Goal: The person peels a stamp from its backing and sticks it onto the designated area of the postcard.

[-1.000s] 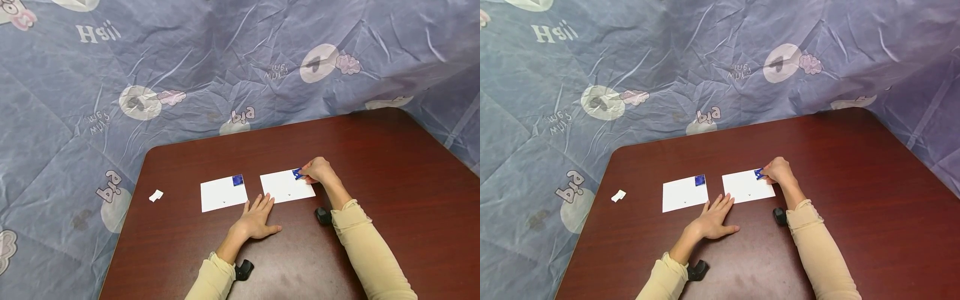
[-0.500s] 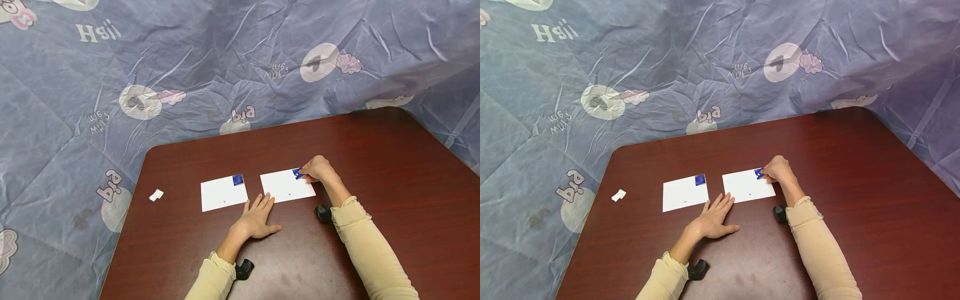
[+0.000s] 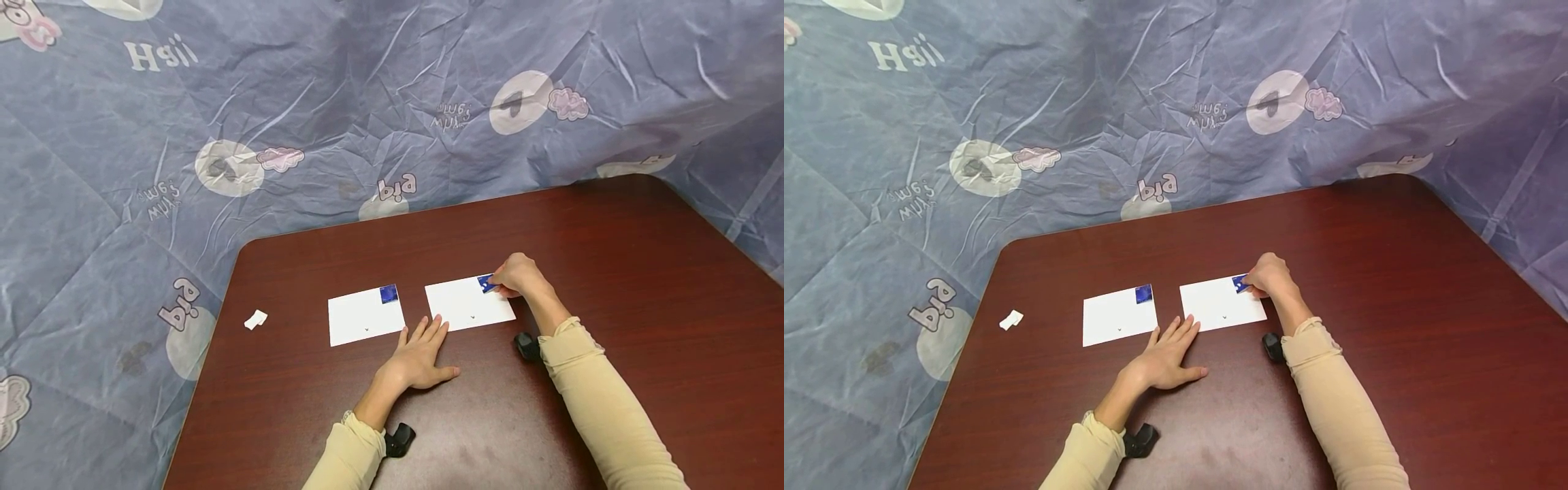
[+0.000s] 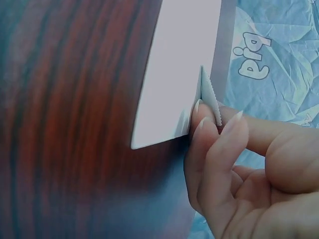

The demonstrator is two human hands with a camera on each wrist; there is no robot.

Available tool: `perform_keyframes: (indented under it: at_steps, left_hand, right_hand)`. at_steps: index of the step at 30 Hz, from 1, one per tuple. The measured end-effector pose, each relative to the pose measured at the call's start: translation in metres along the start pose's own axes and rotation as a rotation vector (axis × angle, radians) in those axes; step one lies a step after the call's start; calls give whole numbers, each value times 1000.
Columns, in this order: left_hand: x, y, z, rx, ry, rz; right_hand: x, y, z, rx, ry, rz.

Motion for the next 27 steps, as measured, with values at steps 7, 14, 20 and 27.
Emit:
perform_keyframes:
  at_steps: [7, 14, 20, 27]
  left_hand:
    - [0, 0, -1, 5, -6, 1]
    - [1, 2, -2, 4, -11, 0]
    - [1, 1, -2, 5, -22, 3]
    - [0, -1, -2, -1, -31, 9]
  right_hand:
    - [1, 2, -3, 17, 50, 1]
    - [7, 7, -4, -12, -5, -44]
    - [15, 11, -9, 94, 40, -237]
    - [15, 7, -24, 181, 187, -451]
Point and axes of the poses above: each hand's wrist, its own y-axis away from the middle knuckle, its own z-axis out of the palm, x = y × z, the point moved 3 cm from there along -y, towards the middle knuckle, and after that the axes turned 3 degrees about x, right-handed, at the moved point
